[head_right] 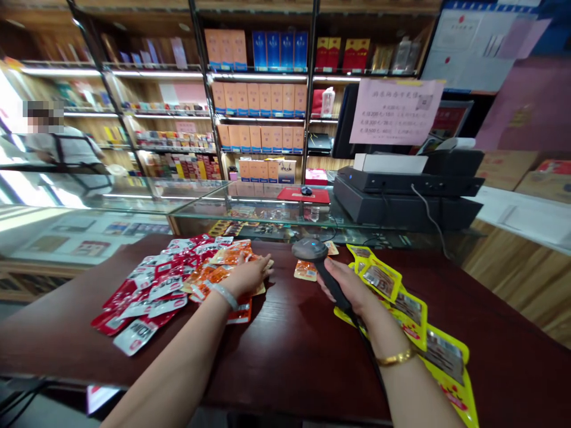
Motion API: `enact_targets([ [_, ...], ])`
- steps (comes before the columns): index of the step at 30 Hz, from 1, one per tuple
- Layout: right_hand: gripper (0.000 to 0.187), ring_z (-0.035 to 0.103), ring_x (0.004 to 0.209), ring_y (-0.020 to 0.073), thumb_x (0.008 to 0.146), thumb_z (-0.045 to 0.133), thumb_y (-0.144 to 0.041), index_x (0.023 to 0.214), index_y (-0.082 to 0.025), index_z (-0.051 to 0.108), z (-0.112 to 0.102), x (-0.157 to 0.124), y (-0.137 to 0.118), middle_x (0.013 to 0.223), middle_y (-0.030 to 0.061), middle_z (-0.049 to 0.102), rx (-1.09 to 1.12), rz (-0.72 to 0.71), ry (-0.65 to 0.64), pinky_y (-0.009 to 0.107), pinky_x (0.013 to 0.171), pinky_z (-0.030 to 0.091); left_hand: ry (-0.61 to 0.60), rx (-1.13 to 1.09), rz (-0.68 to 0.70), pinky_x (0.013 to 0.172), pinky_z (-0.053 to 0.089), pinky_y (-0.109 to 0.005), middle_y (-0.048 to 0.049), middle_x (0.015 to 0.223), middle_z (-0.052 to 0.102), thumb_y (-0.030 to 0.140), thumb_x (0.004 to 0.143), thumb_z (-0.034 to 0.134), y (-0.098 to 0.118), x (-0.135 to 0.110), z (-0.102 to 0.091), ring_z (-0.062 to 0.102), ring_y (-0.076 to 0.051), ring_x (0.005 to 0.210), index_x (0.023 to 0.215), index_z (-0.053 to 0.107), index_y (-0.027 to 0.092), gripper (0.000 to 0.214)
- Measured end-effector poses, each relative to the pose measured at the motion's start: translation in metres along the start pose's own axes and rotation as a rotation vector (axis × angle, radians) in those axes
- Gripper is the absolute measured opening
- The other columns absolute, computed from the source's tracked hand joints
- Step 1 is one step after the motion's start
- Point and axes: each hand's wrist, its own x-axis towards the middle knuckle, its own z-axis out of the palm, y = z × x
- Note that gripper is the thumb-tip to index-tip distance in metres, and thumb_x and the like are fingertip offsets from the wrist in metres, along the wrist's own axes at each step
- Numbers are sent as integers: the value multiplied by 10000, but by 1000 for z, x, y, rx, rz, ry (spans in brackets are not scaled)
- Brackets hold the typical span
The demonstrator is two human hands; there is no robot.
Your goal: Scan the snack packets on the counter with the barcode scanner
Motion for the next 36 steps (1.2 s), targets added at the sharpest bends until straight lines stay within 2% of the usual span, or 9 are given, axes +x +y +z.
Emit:
enact_targets([
  [3, 488, 386, 388, 67, 807, 614, -661, 747, -184, 526, 0, 0, 1, 567, -34, 513, -14, -7, 4, 191, 357, 281, -41, 21, 70, 1054, 357, -422, -147, 1156, 704, 281, 935, 456, -1, 3, -7, 642, -272, 1103, 1459, 438, 237, 526],
  [5, 480, 394, 390, 72, 811, 614, -657, 770, -186, 528, 0, 1, 1, 571, -33, 519, -13, -10, 6, 191, 354, 287, 27, 80, 91, 1062, 358, -383, -142, 1262, 656, 224, 939, 410, -6, 5, -12, 580, -252, 1212, 1466, 429, 233, 527],
  [9, 454, 415, 397, 74, 840, 602, -627, 779, -184, 527, -2, 2, 3, 586, -26, 537, -15, -16, -4, 185, 351, 300, 22, 245, 70, 1172, 114, -573, -116, 1425, 541, 275, 919, 479, -14, 6, -11, 368, -293, 1407, 1391, 503, 249, 474],
  [13, 438, 411, 384, 71, 849, 596, -620, 818, -187, 541, -2, 3, 5, 578, -31, 541, -20, -9, -13, 180, 347, 298, -59, 285, -7, 1105, 21, -715, -172, 1412, 537, 432, 887, 544, -12, 5, -6, 354, -353, 1401, 1396, 474, 224, 554],
  [19, 424, 413, 387, 67, 859, 597, -605, 800, -189, 542, 0, 4, 7, 588, -33, 532, -38, -10, -41, 182, 348, 304, -58, 310, -30, 1097, 70, -711, -201, 1367, 551, 477, 738, 703, -5, 9, -9, 391, -395, 1348, 1466, 385, 209, 838],
  [26, 426, 428, 396, 71, 873, 575, -607, 911, -184, 587, -1, 7, 14, 605, -31, 532, -108, 26, -60, 180, 343, 320, -84, 306, 12, 1092, 87, -697, -147, 1391, 521, 575, 745, 663, -10, 7, -6, 391, -397, 1343, 1283, 580, 359, 585],
  [28, 429, 424, 394, 68, 870, 575, -612, 905, -184, 579, -1, 8, 16, 607, -34, 531, -124, 41, -58, 177, 341, 319, -74, 309, 13, 1121, 51, -662, -161, 1461, 456, 623, 762, 621, -10, 6, -4, 329, -383, 1397, 1281, 573, 316, 605],
  [31, 435, 429, 396, 69, 859, 583, -620, 869, -186, 558, 0, 8, 17, 602, -38, 528, -146, 51, -54, 175, 340, 316, -62, 296, 5, 1127, 8, -656, -197, 1339, 568, 641, 822, 528, -4, 4, -1, 446, -350, 1320, 1255, 561, 211, 611],
  [36, 465, 441, 391, 68, 821, 609, -648, 852, -188, 549, 3, 8, 17, 591, -40, 538, -168, 82, -27, 169, 338, 310, 63, 238, -59, 1095, 170, -646, -178, 1258, 621, 526, 740, 693, 8, 3, -1, 493, -366, 1254, 1300, 519, 202, 670],
])
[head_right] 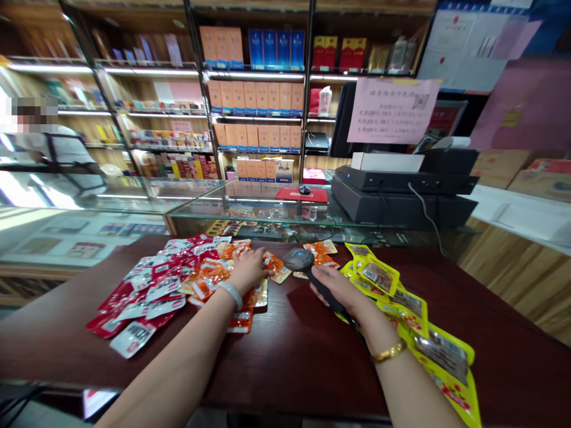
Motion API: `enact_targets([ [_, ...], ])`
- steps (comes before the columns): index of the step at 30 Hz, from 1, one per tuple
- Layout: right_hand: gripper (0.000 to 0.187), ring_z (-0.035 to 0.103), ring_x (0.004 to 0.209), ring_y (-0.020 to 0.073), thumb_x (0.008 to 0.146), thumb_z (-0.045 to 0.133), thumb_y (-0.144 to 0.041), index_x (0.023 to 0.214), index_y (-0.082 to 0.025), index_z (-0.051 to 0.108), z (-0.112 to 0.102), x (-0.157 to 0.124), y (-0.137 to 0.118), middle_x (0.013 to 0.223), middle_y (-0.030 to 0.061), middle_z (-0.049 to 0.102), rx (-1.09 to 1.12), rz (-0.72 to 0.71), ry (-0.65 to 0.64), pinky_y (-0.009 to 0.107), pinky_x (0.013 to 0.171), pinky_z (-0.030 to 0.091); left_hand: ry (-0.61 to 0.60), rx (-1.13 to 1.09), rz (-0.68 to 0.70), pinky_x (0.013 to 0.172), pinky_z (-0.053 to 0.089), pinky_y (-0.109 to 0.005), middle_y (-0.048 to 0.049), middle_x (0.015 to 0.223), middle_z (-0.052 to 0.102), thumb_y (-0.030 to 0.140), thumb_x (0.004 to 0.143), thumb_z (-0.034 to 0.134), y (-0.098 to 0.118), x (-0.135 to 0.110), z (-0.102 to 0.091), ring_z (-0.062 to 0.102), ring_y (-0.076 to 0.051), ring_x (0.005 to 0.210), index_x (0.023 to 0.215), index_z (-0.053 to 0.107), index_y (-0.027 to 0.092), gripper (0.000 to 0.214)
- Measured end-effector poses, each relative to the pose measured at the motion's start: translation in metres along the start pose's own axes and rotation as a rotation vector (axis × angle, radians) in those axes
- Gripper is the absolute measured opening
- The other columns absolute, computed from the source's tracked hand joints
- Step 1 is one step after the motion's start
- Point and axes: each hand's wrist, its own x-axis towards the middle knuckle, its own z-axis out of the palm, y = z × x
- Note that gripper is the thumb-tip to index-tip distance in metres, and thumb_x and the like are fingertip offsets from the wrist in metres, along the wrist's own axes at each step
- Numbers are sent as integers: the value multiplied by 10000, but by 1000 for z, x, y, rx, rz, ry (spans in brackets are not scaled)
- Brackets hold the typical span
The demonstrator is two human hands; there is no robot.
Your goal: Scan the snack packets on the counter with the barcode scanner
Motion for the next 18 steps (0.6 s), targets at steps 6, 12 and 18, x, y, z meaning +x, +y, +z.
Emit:
enact_targets([
  [6, 499, 444, 383, 64, 797, 613, -678, 859, -186, 557, 2, 1, -1, 582, -43, 545, -29, 19, 29, 164, 337, 322, 34, -117, -76, 898, 416, -355, -142, 1073, 704, 361, 813, 651, -3, 10, -4, 628, -281, 1059, 1102, 645, 178, 342],
  [12, 472, 444, 379, 66, 821, 601, -660, 813, -195, 517, -2, 0, 0, 589, -42, 551, -31, -16, 43, 168, 333, 334, 124, -369, -140, 754, 418, -268, -82, 1004, 723, 346, 888, 567, -11, 17, -4, 653, -201, 919, 1038, 661, 195, 233],
  [18, 438, 435, 384, 72, 850, 585, -632, 833, -198, 528, -4, 0, 1, 594, -42, 539, -11, -55, 29, 182, 339, 328, 157, -469, -128, 758, 437, -264, -76, 982, 731, 329, 881, 579, -13, 16, -7, 659, -197, 910, 1037, 671, 187, 229],
])
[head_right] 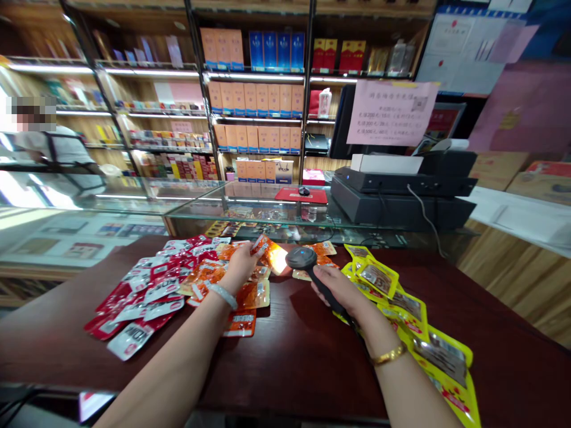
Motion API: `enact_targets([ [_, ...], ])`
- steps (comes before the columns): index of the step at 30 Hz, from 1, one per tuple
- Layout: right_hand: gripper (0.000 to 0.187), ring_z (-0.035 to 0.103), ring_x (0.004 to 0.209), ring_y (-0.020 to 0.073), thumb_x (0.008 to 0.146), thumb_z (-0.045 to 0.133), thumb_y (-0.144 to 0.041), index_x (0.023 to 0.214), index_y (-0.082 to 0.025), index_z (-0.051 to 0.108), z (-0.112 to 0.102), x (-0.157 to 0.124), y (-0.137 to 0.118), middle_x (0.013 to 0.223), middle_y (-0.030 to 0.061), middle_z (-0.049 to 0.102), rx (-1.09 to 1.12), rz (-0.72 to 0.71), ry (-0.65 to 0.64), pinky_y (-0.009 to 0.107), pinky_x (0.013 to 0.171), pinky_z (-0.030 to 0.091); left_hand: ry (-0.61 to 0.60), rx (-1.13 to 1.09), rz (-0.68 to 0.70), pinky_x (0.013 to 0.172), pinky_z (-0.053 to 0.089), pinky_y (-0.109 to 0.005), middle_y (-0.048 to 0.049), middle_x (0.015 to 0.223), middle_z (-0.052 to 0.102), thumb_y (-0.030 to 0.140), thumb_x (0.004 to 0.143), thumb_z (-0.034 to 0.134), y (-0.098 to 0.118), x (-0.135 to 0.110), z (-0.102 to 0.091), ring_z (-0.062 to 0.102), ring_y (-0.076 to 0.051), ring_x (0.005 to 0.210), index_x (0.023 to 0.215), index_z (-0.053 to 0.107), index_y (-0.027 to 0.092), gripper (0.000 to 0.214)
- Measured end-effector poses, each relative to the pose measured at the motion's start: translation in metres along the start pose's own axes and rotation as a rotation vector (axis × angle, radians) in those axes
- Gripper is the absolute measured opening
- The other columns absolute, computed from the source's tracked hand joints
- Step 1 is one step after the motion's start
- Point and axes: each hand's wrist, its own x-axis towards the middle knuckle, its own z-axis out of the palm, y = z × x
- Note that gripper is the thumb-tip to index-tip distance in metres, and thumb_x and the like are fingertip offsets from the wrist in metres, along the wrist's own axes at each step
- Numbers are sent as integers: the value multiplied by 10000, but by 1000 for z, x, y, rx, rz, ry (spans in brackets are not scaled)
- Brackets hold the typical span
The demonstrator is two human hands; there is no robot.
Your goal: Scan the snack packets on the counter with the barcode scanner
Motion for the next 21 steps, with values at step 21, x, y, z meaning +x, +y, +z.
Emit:
enact_targets([
  [21, 469, 428, 387, 77, 807, 623, -656, 783, -199, 522, 4, -1, 1, 582, -39, 530, -17, 21, -7, 196, 337, 302, -314, 598, 206, 1131, 149, -625, -180, 1319, 552, 472, 668, 772, -3, -18, -16, 421, -383, 1309, 1126, 605, 182, 568],
])
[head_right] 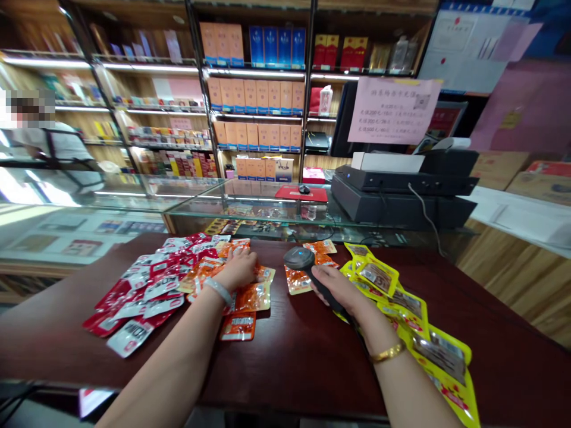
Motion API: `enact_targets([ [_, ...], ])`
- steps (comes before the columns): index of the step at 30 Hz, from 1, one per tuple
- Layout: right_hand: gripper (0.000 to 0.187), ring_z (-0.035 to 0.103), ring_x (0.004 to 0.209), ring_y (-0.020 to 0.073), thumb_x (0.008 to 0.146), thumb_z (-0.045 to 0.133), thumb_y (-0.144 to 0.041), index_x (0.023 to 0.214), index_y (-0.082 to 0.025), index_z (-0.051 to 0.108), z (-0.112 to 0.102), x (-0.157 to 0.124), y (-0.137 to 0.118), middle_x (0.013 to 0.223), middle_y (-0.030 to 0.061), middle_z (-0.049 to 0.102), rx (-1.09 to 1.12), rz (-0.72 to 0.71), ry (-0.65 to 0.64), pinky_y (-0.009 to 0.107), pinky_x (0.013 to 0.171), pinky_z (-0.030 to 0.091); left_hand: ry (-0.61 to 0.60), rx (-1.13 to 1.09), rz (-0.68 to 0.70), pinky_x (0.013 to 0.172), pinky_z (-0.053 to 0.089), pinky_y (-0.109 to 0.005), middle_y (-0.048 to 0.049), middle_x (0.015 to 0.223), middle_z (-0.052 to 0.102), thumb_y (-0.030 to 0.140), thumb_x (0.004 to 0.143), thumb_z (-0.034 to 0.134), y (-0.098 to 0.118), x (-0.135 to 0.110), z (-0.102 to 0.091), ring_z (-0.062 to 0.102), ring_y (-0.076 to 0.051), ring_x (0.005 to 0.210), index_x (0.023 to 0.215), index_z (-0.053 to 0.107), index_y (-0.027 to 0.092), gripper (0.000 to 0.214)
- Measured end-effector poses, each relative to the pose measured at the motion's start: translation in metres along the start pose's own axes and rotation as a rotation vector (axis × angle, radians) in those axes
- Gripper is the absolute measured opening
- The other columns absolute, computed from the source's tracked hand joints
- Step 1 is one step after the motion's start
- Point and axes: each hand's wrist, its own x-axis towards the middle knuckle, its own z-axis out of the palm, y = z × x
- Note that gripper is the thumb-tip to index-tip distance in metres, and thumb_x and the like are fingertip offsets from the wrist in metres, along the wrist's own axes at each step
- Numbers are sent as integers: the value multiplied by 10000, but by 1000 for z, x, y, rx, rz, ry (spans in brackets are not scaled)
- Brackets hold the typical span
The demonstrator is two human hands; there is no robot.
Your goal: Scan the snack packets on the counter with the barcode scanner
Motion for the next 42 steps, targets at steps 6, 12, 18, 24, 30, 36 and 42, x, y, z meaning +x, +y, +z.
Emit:
enact_targets([
  [6, 472, 433, 386, 78, 797, 632, -659, 764, -202, 522, 1, 1, 0, 586, -36, 535, -2, 1, 8, 196, 340, 305, 151, -121, -11, 1002, 383, -433, -149, 1086, 666, 445, 789, 688, 9, 10, 3, 581, -306, 1115, 1076, 544, 174, 420],
  [12, 498, 434, 384, 79, 785, 630, -678, 726, -196, 521, 3, -1, -4, 583, -26, 542, -17, -18, 16, 208, 346, 310, 203, -233, -5, 892, 434, -344, -111, 1067, 663, 363, 792, 706, 15, 15, 6, 595, -268, 1064, 1042, 536, 190, 348],
  [18, 472, 424, 392, 82, 798, 631, -658, 772, -198, 527, 3, -2, -3, 590, -35, 527, 0, -34, 0, 208, 341, 303, 274, -283, 28, 880, 447, -338, -100, 1015, 673, 221, 808, 641, 12, 14, 6, 614, -252, 1018, 1028, 556, 182, 240],
  [24, 448, 430, 394, 86, 824, 622, -633, 754, -204, 515, 0, -2, -4, 581, -29, 529, 23, -43, 14, 213, 353, 298, 256, -659, -54, 870, 488, -330, -93, 1086, 686, 189, 851, 578, 24, 21, 14, 643, -211, 1010, 1156, 545, 191, 308],
  [30, 436, 432, 393, 83, 826, 619, -630, 778, -206, 529, -2, -1, -2, 603, -27, 545, 44, -42, 11, 211, 355, 302, 91, -767, 158, 900, 489, -296, -67, 1207, 681, 299, 776, 685, 22, 13, 4, 637, -204, 1075, 1192, 633, 216, 427],
  [36, 440, 445, 399, 84, 832, 611, -632, 779, -199, 553, -2, -1, -3, 613, -16, 561, 13, -25, 0, 209, 357, 314, -216, -208, 255, 806, 471, -309, -31, 943, 738, 461, 583, 806, 5, -14, -25, 655, -254, 929, 871, 758, 275, 347],
  [42, 451, 446, 408, 87, 828, 616, -635, 745, -198, 541, -1, -2, -3, 609, -11, 568, -17, -28, -19, 208, 353, 321, -105, -303, 175, 704, 444, -264, -25, 849, 704, 342, 719, 714, 13, -7, -13, 635, -196, 810, 843, 685, 223, 174],
])
